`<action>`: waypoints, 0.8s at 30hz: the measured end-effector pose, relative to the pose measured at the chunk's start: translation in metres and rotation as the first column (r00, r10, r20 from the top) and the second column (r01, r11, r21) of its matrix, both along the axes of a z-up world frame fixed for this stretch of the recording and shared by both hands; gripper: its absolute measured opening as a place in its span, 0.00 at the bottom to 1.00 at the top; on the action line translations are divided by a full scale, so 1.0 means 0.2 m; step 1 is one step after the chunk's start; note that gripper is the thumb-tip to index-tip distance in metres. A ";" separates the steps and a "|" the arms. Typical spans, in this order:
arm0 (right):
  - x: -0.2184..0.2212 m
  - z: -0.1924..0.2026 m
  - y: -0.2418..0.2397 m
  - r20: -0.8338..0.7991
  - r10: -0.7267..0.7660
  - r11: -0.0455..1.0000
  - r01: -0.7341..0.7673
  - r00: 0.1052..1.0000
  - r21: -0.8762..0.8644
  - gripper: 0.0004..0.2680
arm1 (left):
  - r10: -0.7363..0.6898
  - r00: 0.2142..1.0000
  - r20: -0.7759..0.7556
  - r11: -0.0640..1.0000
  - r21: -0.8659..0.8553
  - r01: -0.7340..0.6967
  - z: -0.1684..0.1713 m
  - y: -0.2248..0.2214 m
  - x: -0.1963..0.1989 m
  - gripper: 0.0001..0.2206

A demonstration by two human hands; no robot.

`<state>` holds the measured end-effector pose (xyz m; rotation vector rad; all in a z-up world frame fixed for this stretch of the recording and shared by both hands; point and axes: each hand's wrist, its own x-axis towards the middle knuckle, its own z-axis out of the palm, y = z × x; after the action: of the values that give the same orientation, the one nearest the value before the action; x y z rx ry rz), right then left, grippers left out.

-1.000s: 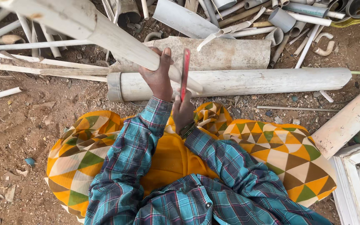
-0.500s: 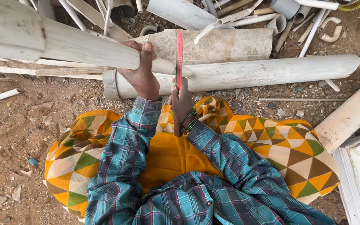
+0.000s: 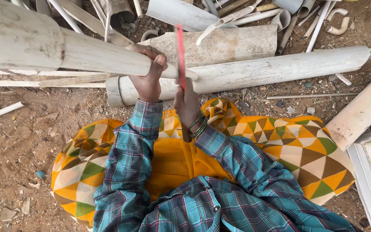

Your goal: The person uses a hacksaw to cut through a white plastic pipe, holding the pipe with one hand and the saw with the other while sitting on the ground.

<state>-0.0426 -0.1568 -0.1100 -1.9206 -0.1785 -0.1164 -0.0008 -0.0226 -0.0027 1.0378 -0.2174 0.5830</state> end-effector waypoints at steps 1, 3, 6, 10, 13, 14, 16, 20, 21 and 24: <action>-0.04 -0.03 0.00 0.254 0.083 0.995 -0.066 0.964 -0.074 0.04 | -0.005 1.000 -0.003 1.000 -0.001 0.005 -0.02 0.00 0.00 0.13; 0.01 -0.11 0.01 0.162 -0.028 0.988 0.052 0.986 -0.147 0.06 | -0.014 1.000 -0.002 1.000 -0.004 0.014 -0.03 0.02 0.00 0.14; 0.12 -0.19 -0.11 -0.416 -0.160 0.986 0.125 0.895 -0.110 0.08 | -0.010 0.999 0.031 1.000 -0.024 0.011 -0.03 0.06 0.01 0.15; 0.09 -0.09 -0.03 -0.427 -0.034 0.987 0.097 0.904 0.126 0.09 | -0.042 0.998 0.044 0.999 -0.014 0.043 -0.03 0.04 0.01 0.15; -0.05 -0.05 -0.01 0.356 0.118 0.991 -0.087 0.927 -0.100 0.06 | -0.055 0.998 0.044 0.997 0.059 0.052 -0.04 0.03 0.01 0.16; -0.03 -0.07 -0.01 0.240 0.064 0.991 -0.033 0.969 -0.129 0.07 | -0.084 0.995 0.056 0.996 0.045 0.081 -0.04 0.04 0.00 0.16; 0.08 -0.12 -0.01 0.008 -0.052 0.979 0.052 0.999 -0.198 0.09 | -0.139 0.986 0.089 0.990 0.021 0.138 -0.04 0.07 0.02 0.15; 0.19 -0.03 -0.10 -0.563 -0.158 0.985 0.085 0.811 -0.153 0.12 | -0.189 0.972 0.138 0.981 -0.011 0.192 -0.02 0.12 0.04 0.15; 0.20 0.03 -0.10 -0.599 -0.165 0.982 0.076 0.783 -0.171 0.13 | -0.204 0.967 0.154 0.979 0.008 0.205 -0.02 0.11 0.04 0.15; 0.08 0.14 -0.09 -0.039 0.147 0.949 -0.152 0.988 -0.277 0.08 | -0.257 0.957 0.138 0.966 0.030 0.255 -0.04 0.11 0.03 0.16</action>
<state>-0.0257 -0.1751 -0.0818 -2.1809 -0.3438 0.0299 0.0055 0.0000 -0.0099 0.9623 -0.4733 0.4196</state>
